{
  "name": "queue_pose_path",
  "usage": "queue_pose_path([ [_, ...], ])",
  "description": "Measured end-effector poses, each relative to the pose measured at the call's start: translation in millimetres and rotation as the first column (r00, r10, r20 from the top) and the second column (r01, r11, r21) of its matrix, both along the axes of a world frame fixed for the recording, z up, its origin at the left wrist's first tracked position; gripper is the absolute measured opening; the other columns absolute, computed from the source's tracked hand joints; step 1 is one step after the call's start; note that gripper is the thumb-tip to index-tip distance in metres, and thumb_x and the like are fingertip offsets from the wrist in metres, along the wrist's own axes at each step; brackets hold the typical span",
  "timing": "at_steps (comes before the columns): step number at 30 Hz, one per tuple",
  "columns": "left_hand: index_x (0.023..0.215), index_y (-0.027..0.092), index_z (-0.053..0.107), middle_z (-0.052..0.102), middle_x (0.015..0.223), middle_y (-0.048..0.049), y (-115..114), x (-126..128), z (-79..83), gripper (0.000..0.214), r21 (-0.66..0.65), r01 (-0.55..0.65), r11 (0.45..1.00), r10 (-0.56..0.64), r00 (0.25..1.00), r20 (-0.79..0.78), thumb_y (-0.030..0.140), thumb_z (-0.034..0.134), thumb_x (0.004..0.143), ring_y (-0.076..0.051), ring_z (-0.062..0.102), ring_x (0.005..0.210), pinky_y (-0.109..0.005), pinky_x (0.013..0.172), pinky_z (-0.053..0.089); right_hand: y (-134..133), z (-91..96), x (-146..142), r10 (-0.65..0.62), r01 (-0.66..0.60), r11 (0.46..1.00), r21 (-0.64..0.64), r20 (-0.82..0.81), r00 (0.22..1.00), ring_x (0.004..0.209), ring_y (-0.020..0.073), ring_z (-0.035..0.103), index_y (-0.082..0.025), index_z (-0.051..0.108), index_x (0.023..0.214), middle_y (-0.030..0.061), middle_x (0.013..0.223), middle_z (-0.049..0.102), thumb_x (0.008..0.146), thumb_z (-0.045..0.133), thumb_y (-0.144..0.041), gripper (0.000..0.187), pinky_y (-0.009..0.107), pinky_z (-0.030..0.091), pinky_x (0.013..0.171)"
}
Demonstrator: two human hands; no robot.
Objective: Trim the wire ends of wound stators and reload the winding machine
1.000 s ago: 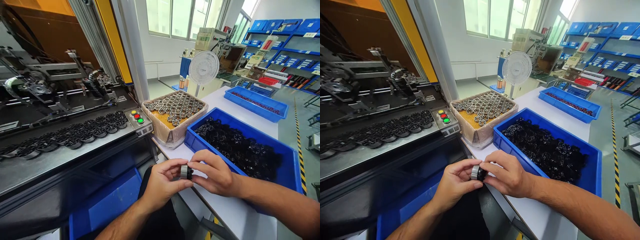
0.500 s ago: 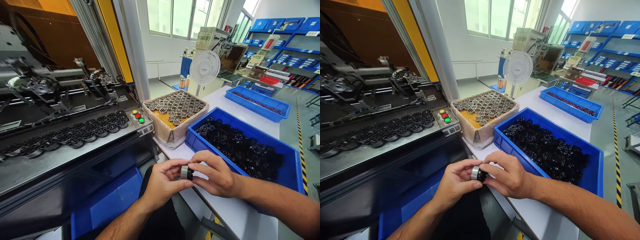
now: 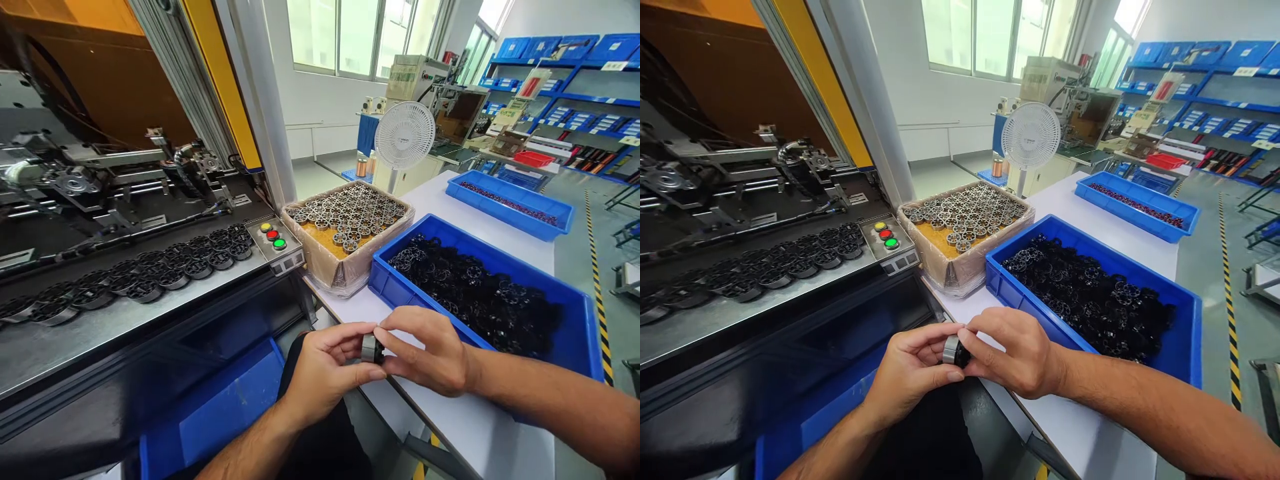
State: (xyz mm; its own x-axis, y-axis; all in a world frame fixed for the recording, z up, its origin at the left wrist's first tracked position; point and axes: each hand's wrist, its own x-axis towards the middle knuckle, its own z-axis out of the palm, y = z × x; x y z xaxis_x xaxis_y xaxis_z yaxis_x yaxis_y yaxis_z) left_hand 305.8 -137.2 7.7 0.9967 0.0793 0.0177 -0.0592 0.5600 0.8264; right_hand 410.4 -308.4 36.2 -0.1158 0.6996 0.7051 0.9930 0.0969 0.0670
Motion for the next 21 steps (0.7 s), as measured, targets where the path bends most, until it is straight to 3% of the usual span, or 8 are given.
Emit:
queue_pose_path([
  [7, 0.108, 0.027, 0.078, 0.080, 0.101, -0.0065, -2.4, -2.6, -8.2, 0.042, 0.035, 0.010, 0.999, -0.011, 0.999, 0.039, 0.020, 0.088, 0.068, -0.021, 0.077, 0.092, -0.023, 0.080, 0.061, 2.6, -1.4, -0.2, 0.015, -0.014, 1.000, 0.008, -0.084, 0.996, 0.091, 0.0214, 0.064, -0.009, 0.058, 0.122, 0.0146, 0.097, 0.066, 0.098, 0.057, -0.031, 0.033, 0.036, 0.058, 0.075],
  [10, 0.126, 0.032, 0.069, 0.073, 0.125, -0.0083, -3.2, -8.8, -11.1, 0.042, 0.107, 0.012, 0.994, -0.020, 0.997, 0.078, 0.030, 0.075, 0.084, -0.023, 0.072, 0.109, -0.029, 0.093, 0.058, 4.6, -3.6, 6.4, 0.010, -0.007, 1.000, 0.011, -0.316, 0.949, 0.098, 0.0204, 0.064, -0.014, 0.057, 0.128, 0.0138, 0.107, 0.064, 0.090, 0.067, -0.045, 0.050, 0.036, 0.058, 0.083],
  [13, 0.135, 0.033, 0.061, 0.064, 0.138, -0.0085, -5.1, -15.0, -12.9, 0.043, 0.221, -0.011, 0.975, -0.011, 0.996, 0.094, 0.034, 0.065, 0.092, -0.024, 0.065, 0.123, -0.033, 0.105, 0.051, 6.8, -10.2, 10.0, -0.018, 0.008, 1.000, -0.021, -0.551, 0.834, 0.105, 0.0212, 0.063, -0.015, 0.055, 0.133, 0.0149, 0.115, 0.064, 0.083, 0.071, -0.054, 0.065, 0.037, 0.056, 0.088],
  [18, 0.129, 0.023, 0.067, 0.069, 0.131, -0.0127, -9.1, -14.4, -13.2, 0.043, 0.420, -0.083, 0.904, 0.054, 0.995, 0.080, 0.040, 0.065, 0.090, -0.027, 0.067, 0.118, -0.036, 0.107, 0.050, 10.2, -19.6, 10.9, 0.005, -0.061, 0.996, -0.065, -0.639, 0.769, 0.089, 0.0173, 0.064, -0.012, 0.063, 0.120, 0.0090, 0.095, 0.070, 0.086, 0.073, -0.044, 0.048, 0.033, 0.056, 0.081],
  [21, 0.123, 0.022, 0.071, 0.071, 0.125, -0.0119, -6.4, -6.7, -10.5, 0.038, 0.458, -0.098, 0.883, 0.077, 0.995, 0.063, 0.042, 0.063, 0.091, -0.023, 0.071, 0.104, -0.033, 0.095, 0.057, 4.4, -18.4, 41.8, -0.158, 0.066, 0.981, -0.180, -0.567, 0.808, 0.084, 0.0144, 0.067, -0.015, 0.066, 0.111, 0.0055, 0.094, 0.071, 0.090, 0.069, -0.040, 0.032, 0.027, 0.057, 0.075],
])
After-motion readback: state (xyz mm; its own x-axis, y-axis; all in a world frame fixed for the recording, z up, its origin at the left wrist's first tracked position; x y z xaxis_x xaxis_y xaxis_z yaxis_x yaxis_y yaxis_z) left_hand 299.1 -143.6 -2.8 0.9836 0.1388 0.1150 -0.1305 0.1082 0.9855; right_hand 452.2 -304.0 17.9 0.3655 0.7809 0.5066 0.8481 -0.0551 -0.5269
